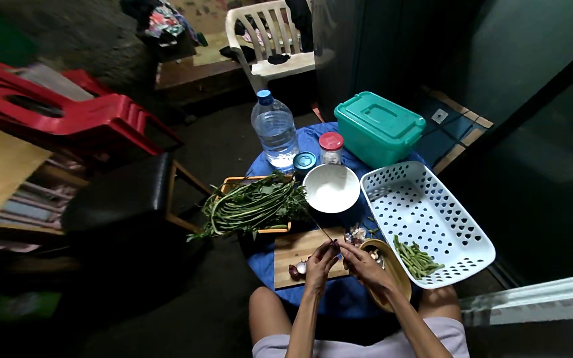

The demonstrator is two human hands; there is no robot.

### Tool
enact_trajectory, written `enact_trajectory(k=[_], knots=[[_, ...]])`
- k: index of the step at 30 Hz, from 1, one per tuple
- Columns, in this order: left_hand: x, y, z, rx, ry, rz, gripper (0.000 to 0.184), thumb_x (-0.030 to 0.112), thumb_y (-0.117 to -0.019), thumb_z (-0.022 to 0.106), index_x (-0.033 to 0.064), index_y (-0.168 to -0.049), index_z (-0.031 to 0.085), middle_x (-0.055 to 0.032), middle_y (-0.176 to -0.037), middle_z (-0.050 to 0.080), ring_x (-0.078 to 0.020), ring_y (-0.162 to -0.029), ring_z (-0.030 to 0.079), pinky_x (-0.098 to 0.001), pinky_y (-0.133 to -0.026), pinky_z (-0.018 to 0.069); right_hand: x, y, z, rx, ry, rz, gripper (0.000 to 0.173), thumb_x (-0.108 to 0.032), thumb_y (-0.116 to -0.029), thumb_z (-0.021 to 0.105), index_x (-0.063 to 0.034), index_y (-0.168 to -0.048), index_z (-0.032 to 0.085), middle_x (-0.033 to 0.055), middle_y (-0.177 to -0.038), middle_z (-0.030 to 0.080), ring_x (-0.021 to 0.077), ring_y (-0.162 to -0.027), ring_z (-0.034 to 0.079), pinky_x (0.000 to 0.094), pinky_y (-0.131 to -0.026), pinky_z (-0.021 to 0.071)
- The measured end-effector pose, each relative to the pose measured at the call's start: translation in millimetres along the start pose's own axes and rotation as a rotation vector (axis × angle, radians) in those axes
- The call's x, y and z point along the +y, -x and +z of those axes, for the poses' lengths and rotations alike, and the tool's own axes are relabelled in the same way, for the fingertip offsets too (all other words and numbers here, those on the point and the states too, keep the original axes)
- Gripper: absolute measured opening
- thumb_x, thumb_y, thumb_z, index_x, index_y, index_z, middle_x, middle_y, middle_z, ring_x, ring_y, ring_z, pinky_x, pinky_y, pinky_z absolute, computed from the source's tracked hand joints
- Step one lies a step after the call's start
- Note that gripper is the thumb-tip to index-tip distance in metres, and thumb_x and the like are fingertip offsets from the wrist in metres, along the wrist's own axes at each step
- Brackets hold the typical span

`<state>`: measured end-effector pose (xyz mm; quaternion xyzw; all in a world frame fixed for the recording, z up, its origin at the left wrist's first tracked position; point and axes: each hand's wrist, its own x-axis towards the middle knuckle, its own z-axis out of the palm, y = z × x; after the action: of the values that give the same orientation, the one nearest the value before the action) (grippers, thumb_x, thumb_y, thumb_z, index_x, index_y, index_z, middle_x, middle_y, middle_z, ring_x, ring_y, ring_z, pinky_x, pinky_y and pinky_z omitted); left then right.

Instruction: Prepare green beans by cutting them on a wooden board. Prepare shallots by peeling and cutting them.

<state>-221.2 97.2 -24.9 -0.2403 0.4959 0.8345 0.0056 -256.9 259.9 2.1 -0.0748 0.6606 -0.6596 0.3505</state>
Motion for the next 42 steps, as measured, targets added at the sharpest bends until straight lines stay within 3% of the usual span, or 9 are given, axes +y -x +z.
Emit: enact_trajectory(k=[4,7,12,18,24,30,36,39,42], knots=[[2,1,-3,-0.01,0.035,-0.025,0.032,0.005,-0.1031,0.057,-0.0068,-0.133,0.058,-0.0183,-0.12,0.069,-0.0218,-0.103,0.071,-0.0348,-0.091,0.0589,-1,0,0,0.016,-0.056,0.023,0.044,-0.036,-0.1112,0.04,-0.011,-0.145,0.053,-0.0013,-0.081,0.057,0.0044,-0.05,0.043,0.0208,-0.045,0.0381],[1,1,-2,0.01,0.075,-0.044,0.027,0.007,-0.1043,0.056,-0.0072,-0.127,0.061,-0.0162,-0.11,0.072,-0.0199,-0.095,0.072,-0.0334,-0.087,0.0598,-1,0,-3,0.0,-0.065,0.035,0.044,-0.039,-0.111,0.039,-0.0116,-0.142,0.055,-0.0025,-0.08,0.057,0.0039,-0.05,0.042,0.0204,-0.045,0.038],[-2,0,7,0.08,0.186,-0.121,0.024,0.013,-0.1069,0.052,-0.0063,-0.117,0.062,-0.014,-0.103,0.072,-0.0183,-0.092,0.072,-0.0309,-0.084,0.0602,0,3,3,0.008,-0.134,0.037,0.047,-0.038,-0.1117,0.035,-0.0125,-0.148,0.049,-0.0028,-0.08,0.056,0.0037,-0.049,0.042,0.0196,-0.043,0.0371],[-5,-4,9,0.094,0.264,-0.052,0.026,0.01,-0.1065,0.05,-0.0074,-0.123,0.059,-0.0161,-0.107,0.071,-0.02,-0.096,0.072,-0.0323,-0.087,0.0598,3,2,8,0.091,0.022,-0.048,0.051,-0.033,-0.1098,0.044,-0.0121,-0.156,0.042,0.0028,-0.085,0.06,0.0069,-0.053,0.045,0.0239,-0.047,0.04],[-10,-2,10,0.126,0.277,0.025,0.027,0.006,-0.1077,0.038,-0.0053,-0.12,0.059,-0.0108,-0.1,0.072,-0.0148,-0.089,0.071,-0.0286,-0.081,0.0603,14,2,20,0.208,0.292,-0.183,0.057,-0.038,-0.1044,0.056,-0.0079,-0.152,0.048,0.0189,-0.121,0.069,0.0209,-0.092,0.067,0.0398,-0.089,0.0544],[-6,2,14,0.168,0.281,0.061,0.025,0.004,-0.1077,0.038,-0.0051,-0.118,0.059,-0.0103,-0.098,0.073,-0.0141,-0.088,0.072,-0.0282,-0.08,0.0605,12,0,28,0.262,0.367,-0.268,0.056,-0.04,-0.1043,0.056,-0.0064,-0.149,0.053,0.0179,-0.133,0.065,0.0249,-0.11,0.068,0.0437,-0.1,0.0528],[-1,8,19,0.183,0.314,0.044,0.024,0.004,-0.1058,0.044,-0.0073,-0.121,0.059,-0.013,-0.102,0.072,-0.0165,-0.089,0.072,-0.0293,-0.082,0.0604,10,-3,27,0.284,0.313,-0.254,0.049,-0.037,-0.1047,0.056,-0.0073,-0.143,0.058,0.0154,-0.121,0.069,0.0198,-0.095,0.068,0.0388,-0.088,0.0554],[5,9,19,0.183,0.41,-0.024,0.024,0.009,-0.1062,0.042,-0.004,-0.117,0.06,-0.0121,-0.1,0.071,-0.0184,-0.09,0.071,-0.0301,-0.083,0.0605,2,4,26,0.184,0.011,-0.118,0.044,-0.031,-0.1094,0.044,-0.0101,-0.146,0.053,0.0017,-0.082,0.058,0.0065,-0.055,0.047,0.0235,-0.048,0.0422],[5,9,13,0.109,0.488,-0.068,0.03,0.011,-0.1054,0.04,-0.0049,-0.122,0.059,-0.0172,-0.108,0.072,-0.0247,-0.097,0.072,-0.035,-0.087,0.0605,-2,10,21,0.135,-0.268,0.006,0.045,-0.039,-0.1115,0.032,-0.0108,-0.141,0.05,-0.0026,-0.076,0.054,0.0045,-0.049,0.044,0.0201,-0.042,0.0396]])
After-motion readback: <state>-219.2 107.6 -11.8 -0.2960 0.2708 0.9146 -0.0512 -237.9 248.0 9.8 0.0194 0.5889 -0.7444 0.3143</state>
